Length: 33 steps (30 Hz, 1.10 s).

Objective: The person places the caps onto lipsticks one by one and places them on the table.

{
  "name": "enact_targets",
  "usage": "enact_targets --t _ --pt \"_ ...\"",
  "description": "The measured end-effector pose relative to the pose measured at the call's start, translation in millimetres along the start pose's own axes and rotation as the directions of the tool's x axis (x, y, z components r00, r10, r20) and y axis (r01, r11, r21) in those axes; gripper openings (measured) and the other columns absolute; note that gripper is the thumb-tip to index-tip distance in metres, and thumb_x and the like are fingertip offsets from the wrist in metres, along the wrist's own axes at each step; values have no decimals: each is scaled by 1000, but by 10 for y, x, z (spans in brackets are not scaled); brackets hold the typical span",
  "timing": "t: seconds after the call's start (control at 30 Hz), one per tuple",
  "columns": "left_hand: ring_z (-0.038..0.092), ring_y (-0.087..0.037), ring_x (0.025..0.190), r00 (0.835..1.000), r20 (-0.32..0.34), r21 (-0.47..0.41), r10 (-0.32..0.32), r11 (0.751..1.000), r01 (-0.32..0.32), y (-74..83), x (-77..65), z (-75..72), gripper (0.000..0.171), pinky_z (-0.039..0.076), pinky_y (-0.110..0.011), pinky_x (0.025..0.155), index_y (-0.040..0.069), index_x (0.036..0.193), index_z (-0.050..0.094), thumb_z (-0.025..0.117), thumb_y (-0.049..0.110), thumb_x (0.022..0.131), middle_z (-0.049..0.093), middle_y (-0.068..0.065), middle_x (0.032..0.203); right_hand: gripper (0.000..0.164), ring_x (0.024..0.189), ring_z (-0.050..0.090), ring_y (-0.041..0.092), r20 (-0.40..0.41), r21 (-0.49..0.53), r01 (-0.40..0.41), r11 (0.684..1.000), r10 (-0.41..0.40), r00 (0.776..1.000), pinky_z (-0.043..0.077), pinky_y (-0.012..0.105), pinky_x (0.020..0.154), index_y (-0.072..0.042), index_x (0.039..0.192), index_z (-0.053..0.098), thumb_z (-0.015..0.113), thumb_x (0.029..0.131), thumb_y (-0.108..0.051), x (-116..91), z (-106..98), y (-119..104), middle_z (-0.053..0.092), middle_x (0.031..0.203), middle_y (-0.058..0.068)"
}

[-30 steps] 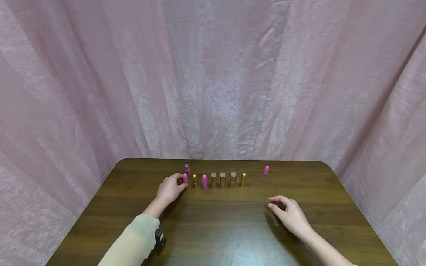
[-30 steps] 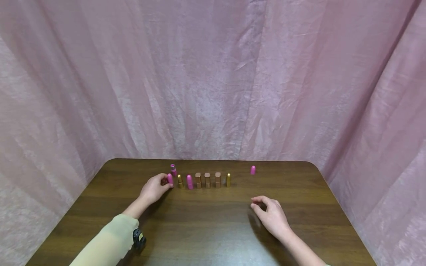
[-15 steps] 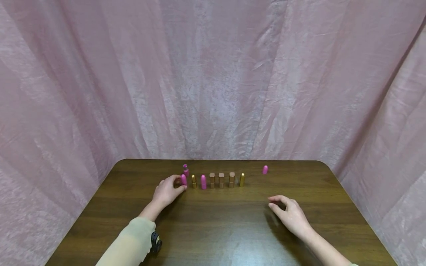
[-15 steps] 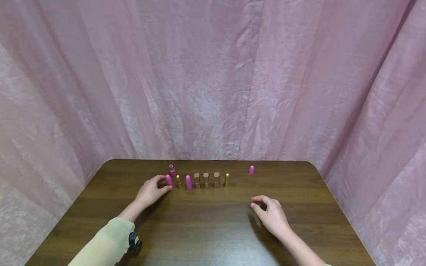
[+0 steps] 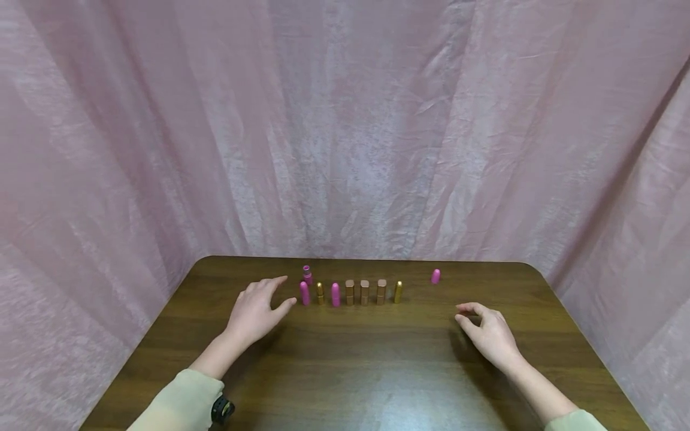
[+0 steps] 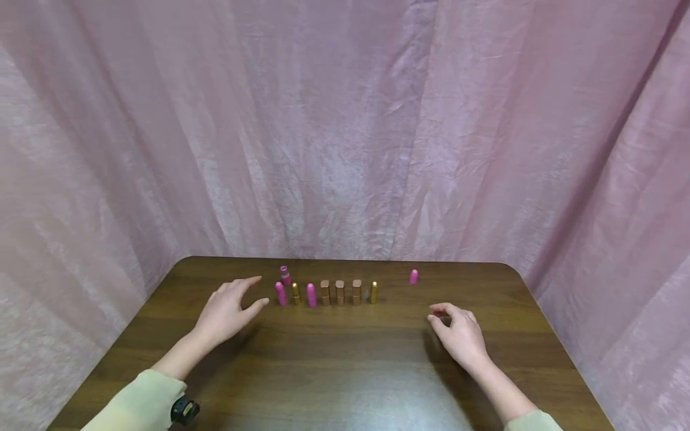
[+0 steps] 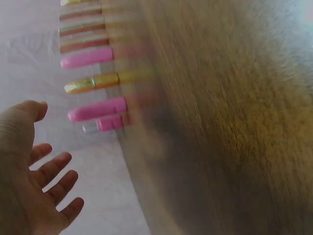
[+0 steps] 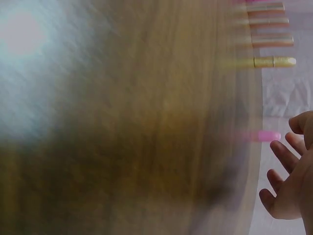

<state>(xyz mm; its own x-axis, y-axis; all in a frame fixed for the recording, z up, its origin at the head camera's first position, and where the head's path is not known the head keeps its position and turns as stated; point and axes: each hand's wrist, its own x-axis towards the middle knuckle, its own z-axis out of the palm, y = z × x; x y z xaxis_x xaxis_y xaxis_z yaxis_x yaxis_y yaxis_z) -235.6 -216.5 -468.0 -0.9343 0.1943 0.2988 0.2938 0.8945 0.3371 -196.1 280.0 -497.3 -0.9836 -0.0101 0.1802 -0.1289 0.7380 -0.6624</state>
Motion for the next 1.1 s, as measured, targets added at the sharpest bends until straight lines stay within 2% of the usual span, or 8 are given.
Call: enact_targets --t 0.1,0.27,0.5,0.7,0.9,1.1 --pt "55 -38 126 995 -5 23 100 995 -99 126 -59 -29 67 42 -60 101 13 145 58 69 54 94 63 -10 135 39 123 49 42 -5 -18 -2 1000 2 1000 41 61 94 -6 131 66 63 103 -32 79 -34 44 69 124 14" --pt "56 -35 125 972 40 50 230 972 -232 358 -161 -11 68 42 -56 104 15 147 56 71 53 92 63 -9 134 42 122 48 43 -4 -33 -15 999 15 1000 42 60 93 -4 133 63 60 104 -34 227 -82 92 67 126 16" --pt "53 -28 130 941 144 39 307 948 -315 689 -291 52 71 38 -52 110 21 152 50 64 61 94 60 -3 140 41 124 47 46 -29 -58 -23 998 21 999 39 62 95 -3 133 63 61 102 -31 417 -107 88 68 123 16" --pt "53 -23 129 908 169 26 383 920 -392 919 -438 220 70 38 -50 110 19 151 51 65 58 95 59 1 140 43 125 46 49 -33 -81 -31 996 29 999 37 65 97 -2 133 63 62 101 -30 565 -66 60 69 125 17" --pt "55 -21 126 865 156 51 477 870 -490 1069 -561 400 68 40 -48 110 17 149 54 66 57 94 60 2 139 44 124 48 50 -37 -90 -48 995 45 998 37 65 97 -2 133 63 63 100 -31 717 44 57 69 124 16" --pt "54 -21 127 829 171 75 533 832 -550 1238 -637 528 69 40 -50 109 19 150 52 62 60 96 58 2 139 44 121 50 50 -27 -111 -79 991 77 997 38 64 94 -3 133 64 64 98 -30 866 165 73 70 121 15"
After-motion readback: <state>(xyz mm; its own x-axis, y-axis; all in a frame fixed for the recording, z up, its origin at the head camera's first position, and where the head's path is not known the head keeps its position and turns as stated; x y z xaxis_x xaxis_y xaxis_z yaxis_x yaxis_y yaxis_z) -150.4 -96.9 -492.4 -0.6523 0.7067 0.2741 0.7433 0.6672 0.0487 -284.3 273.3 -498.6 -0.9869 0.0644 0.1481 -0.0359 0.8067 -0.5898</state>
